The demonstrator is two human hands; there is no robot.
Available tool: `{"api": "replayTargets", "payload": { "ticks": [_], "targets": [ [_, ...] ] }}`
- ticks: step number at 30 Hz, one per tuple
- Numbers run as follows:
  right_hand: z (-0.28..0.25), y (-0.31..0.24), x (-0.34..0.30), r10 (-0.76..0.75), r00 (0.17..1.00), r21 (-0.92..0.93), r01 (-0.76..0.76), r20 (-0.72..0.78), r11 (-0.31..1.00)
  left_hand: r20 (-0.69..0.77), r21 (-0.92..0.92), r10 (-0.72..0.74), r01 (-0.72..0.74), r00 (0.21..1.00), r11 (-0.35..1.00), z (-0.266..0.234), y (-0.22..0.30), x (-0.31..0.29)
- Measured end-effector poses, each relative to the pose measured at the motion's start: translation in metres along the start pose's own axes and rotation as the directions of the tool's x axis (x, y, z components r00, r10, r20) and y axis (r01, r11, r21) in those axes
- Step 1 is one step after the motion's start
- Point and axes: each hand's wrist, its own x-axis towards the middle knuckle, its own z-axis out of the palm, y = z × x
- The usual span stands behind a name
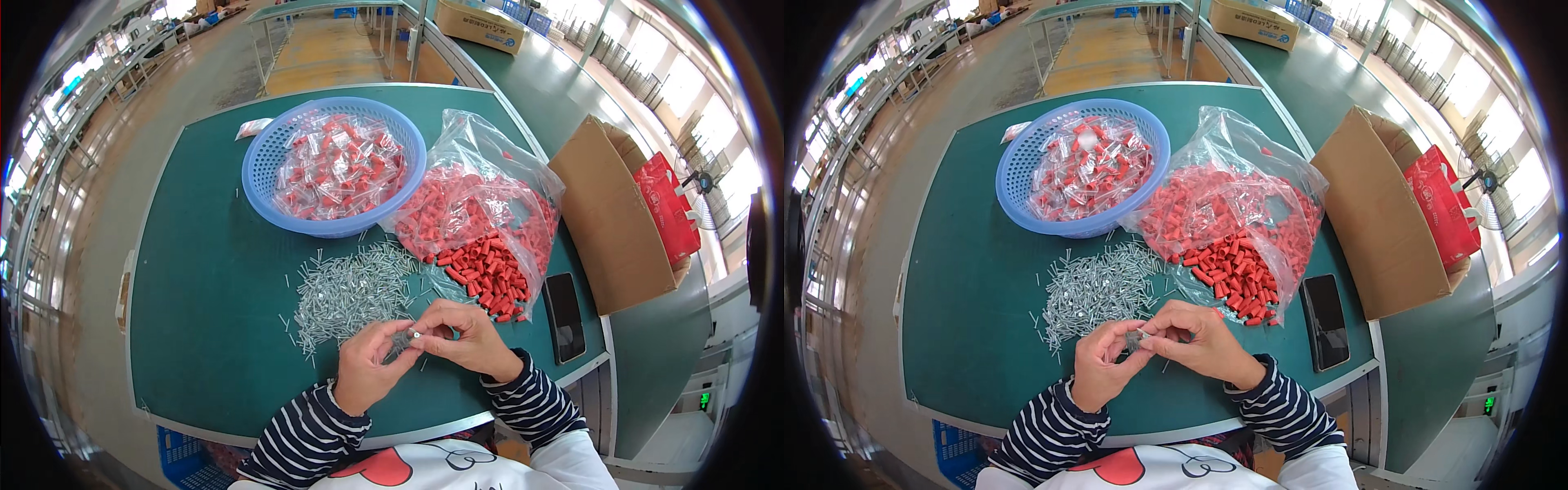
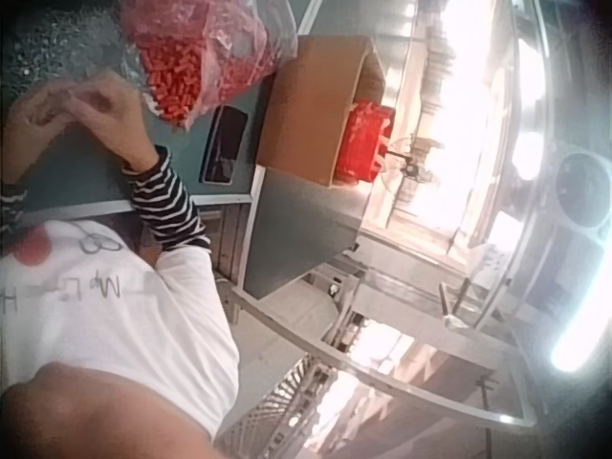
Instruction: The person packs small plastic bags by opening each bag, placing red plastic caps and metal screws inside, and pressing the bag closed by hand.
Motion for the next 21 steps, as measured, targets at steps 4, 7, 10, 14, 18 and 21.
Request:
{"api": "replayTargets", "payload": {
  "ticks": [4,7,10,14,18,21],
  "targets": [
    [0.000,-0.003,-0.003,0.044,0.998,0.001,-0.044,-0.035,0.999,-0.006,0.049,0.051,-0.051,0.999,0.998,0.000,0.002,0.001],
    [0.003,0.002,-0.006,-0.015,0.997,0.048,0.019,-0.075,0.999,0.026,0.047,0.068,-0.069,0.997,0.997,0.001,-0.006,0.000],
    [0.001,0.004,-0.008,-0.032,0.997,0.005,0.033,-0.071,0.999,0.022,0.070,0.076,-0.078,0.997,0.995,0.001,-0.007,0.001],
    [-0.003,-0.003,-0.008,0.004,0.998,-0.029,-0.005,-0.064,1.000,0.029,0.133,0.061,-0.064,0.998,0.989,0.000,-0.002,0.001],
    [-0.011,-0.012,-0.008,-0.067,0.998,-0.162,0.063,-0.014,0.985,0.022,0.199,0.106,-0.108,0.994,0.974,-0.001,-0.001,0.003],
    [-0.014,-0.022,-0.011,-0.060,0.997,-0.269,0.073,0.057,0.960,0.067,0.324,0.190,-0.201,0.980,0.924,-0.001,0.004,0.003]
  ]
}}
